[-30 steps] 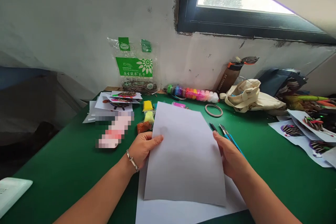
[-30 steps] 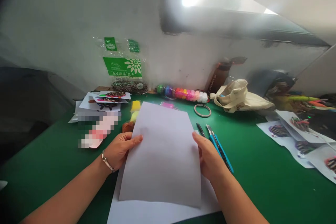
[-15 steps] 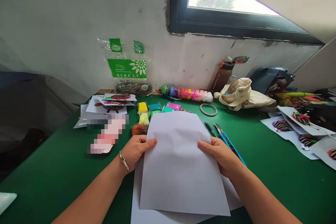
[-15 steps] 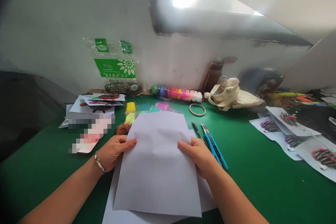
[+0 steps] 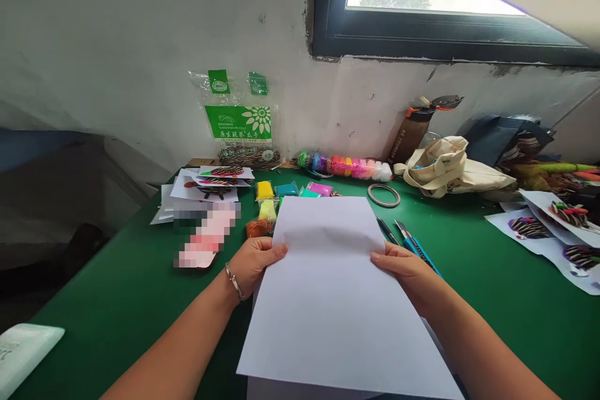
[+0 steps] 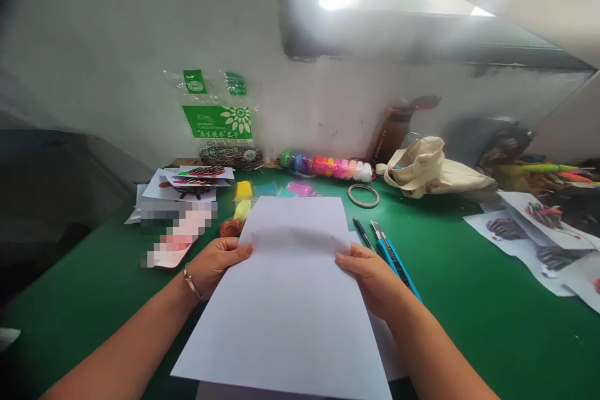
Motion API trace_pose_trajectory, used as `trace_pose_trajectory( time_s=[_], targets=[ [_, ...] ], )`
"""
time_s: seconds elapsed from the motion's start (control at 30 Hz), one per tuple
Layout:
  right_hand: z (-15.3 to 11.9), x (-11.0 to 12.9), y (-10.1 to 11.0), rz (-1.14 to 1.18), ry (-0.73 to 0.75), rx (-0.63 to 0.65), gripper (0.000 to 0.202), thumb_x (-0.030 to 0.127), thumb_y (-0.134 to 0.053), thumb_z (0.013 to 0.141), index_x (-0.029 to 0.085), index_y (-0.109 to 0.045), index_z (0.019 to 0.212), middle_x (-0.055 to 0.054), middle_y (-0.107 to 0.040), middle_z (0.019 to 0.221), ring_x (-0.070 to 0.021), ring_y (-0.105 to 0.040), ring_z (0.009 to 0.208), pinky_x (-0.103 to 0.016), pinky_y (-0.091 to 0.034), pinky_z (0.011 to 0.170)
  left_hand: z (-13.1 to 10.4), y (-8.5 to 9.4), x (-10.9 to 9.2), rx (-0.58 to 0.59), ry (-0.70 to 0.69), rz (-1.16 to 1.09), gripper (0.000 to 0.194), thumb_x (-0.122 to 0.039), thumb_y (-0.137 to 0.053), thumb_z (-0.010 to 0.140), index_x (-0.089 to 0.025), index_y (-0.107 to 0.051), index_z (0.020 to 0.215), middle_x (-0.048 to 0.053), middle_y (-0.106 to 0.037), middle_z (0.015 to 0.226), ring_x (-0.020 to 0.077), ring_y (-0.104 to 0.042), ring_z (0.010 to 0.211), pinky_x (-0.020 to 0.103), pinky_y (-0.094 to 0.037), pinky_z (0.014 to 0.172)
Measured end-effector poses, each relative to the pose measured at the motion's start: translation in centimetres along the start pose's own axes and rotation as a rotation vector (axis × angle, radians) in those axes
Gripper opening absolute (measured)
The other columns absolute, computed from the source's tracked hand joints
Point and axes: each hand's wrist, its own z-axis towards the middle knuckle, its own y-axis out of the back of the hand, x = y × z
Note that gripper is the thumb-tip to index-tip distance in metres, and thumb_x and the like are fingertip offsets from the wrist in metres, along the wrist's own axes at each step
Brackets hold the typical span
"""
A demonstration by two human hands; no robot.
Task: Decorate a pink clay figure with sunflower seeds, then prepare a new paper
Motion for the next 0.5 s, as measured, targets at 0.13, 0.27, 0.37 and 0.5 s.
trace_pose_trajectory(
  time_s=[0.13, 0.27, 0.37, 0.5],
  targets=[
    [0.09, -0.07, 0.2, -0.028, 0.018, -0.044, 0.039, 0.027, -0.073, 0.07, 0.022, -0.069, 0.108, -0.007, -0.073, 0.1, -0.028, -0.068, 0.091, -0.038, -0.051, 0.08, -0.35, -0.32, -0.33, 0.025, 0.003, -0.064, 0.03, -0.036, -0.085, 0.061, -0.012, -0.07, 0.07, 0.005, -0.068, 0.065, 0.0159, -0.063, 0.056, 0.027, -0.051, 0.056],
    [0.09, 0.11, 0.18, -0.041, 0.065, -0.088, 0.036, 0.027, -0.075, 0.065, 0.023, -0.073, 0.101, -0.007, -0.073, 0.103, -0.0309, -0.066, 0.099, -0.043, -0.048, 0.089, -0.51, -0.44, -0.37, 0.029, -0.015, -0.127, 0.028, -0.031, -0.085, 0.061, -0.013, -0.072, 0.079, 0.006, -0.07, 0.071, 0.0171, -0.065, 0.062, 0.029, -0.053, 0.062],
    [-0.13, 0.45, -0.18, -0.037, 0.09, -0.124, 0.031, 0.027, -0.076, 0.065, 0.023, -0.074, 0.096, -0.006, -0.074, 0.1, -0.0301, -0.066, 0.099, -0.043, -0.046, 0.093, -0.63, -0.4, -0.44, 0.049, -0.035, -0.224, 0.027, -0.023, -0.085, 0.06, -0.013, -0.074, 0.083, 0.007, -0.072, 0.077, 0.0199, -0.067, 0.071, 0.032, -0.053, 0.071],
    [-0.34, 0.42, -0.59, 0.017, 0.083, -0.153, 0.028, 0.027, -0.076, 0.065, 0.02, -0.074, 0.092, -0.008, -0.075, 0.091, -0.0285, -0.069, 0.089, -0.044, -0.05, 0.089, -0.71, -0.09, -0.53, 0.076, -0.035, -0.259, 0.025, -0.018, -0.083, 0.061, -0.012, -0.075, 0.084, 0.008, -0.073, 0.079, 0.0197, -0.068, 0.076, 0.03, -0.052, 0.076]
  ],
)
